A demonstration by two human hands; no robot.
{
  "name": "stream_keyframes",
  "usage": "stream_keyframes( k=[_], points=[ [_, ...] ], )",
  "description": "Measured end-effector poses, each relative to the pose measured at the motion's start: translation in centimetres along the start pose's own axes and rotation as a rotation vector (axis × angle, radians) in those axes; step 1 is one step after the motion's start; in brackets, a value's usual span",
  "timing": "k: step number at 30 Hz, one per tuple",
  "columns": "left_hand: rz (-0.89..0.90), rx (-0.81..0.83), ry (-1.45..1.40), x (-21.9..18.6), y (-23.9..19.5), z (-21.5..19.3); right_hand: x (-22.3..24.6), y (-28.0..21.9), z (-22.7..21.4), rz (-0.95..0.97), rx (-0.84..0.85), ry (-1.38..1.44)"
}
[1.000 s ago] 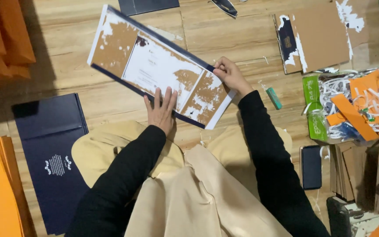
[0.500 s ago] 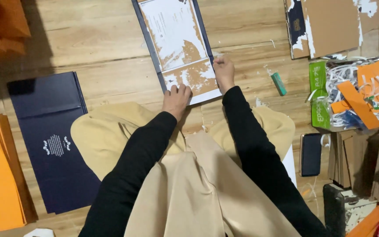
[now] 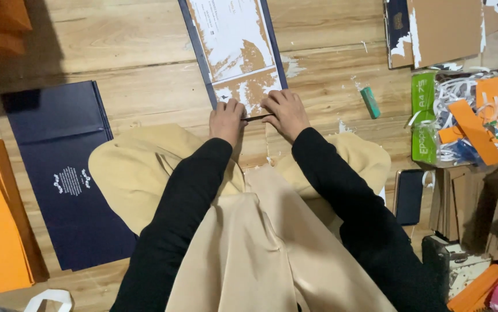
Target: Assembling a cardboard folder by folding and pressing edges with a manual creasing tool
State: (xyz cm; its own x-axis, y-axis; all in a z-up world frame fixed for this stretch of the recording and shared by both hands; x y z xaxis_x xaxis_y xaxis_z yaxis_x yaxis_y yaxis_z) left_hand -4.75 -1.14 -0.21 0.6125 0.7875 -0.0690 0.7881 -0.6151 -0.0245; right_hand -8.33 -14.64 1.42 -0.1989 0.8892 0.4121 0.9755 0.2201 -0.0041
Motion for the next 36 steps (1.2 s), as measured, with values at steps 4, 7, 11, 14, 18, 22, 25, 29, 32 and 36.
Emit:
stream_keyframes(
  k=[4,7,11,14,18,22,25,29,32,36],
  points=[
    [-0.043,0.271,-0.131,1.2,2.2,0.7,-0.4,2.1,-0.2,0.050,0.069,0.009],
    [-0.047,0.403,-0.153,1.5,3.9,2.2,-1.0,4.2,0.0,0.101,0.176,0.012],
    [-0.031,0.520,-0.137,1.7,5.3,3.6,-1.1,5.4,0.0,0.170,0.279,-0.055],
    [-0.019,0.569,-0.144,1.7,5.6,3.6,-2.7,4.6,-0.8,0.145,0.227,-0.073],
    [-0.027,0.526,-0.194,2.1,5.5,4.5,-4.0,0.9,-9.0,0.202,-0.202,0.072],
    [-0.023,0.502,-0.192,2.0,5.3,5.0,-14.3,-8.3,-8.5,0.493,-0.501,0.048],
    [-0.070,0.583,-0.218,2.4,5.5,4.5,-22.3,-13.3,-4.1,0.873,-0.388,-0.103],
    [-0.061,0.563,-0.231,2.5,5.8,5.7,-15.9,-9.9,-3.8,0.883,-0.478,0.077],
    [-0.058,0.527,-0.266,2.7,6.2,6.0,-4.9,-4.8,-3.1,0.521,-0.597,0.222],
    [-0.036,0.534,-0.269,2.9,6.7,5.2,4.5,-1.6,2.9,0.287,-0.433,0.168]
  ],
)
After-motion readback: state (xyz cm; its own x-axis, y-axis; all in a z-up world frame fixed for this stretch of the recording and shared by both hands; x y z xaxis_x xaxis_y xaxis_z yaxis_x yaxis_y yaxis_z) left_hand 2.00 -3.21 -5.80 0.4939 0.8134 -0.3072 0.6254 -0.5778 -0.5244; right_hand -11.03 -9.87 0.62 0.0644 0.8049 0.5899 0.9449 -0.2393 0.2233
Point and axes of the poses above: each hand's wrist, its own y-axis towards the middle knuckle, its own z-axis out of the palm, x = y × z, the point moved 7 cm from there along y, towards the middle knuckle, and after that the axes turned 11 degrees about y, right-handed, at the moved point
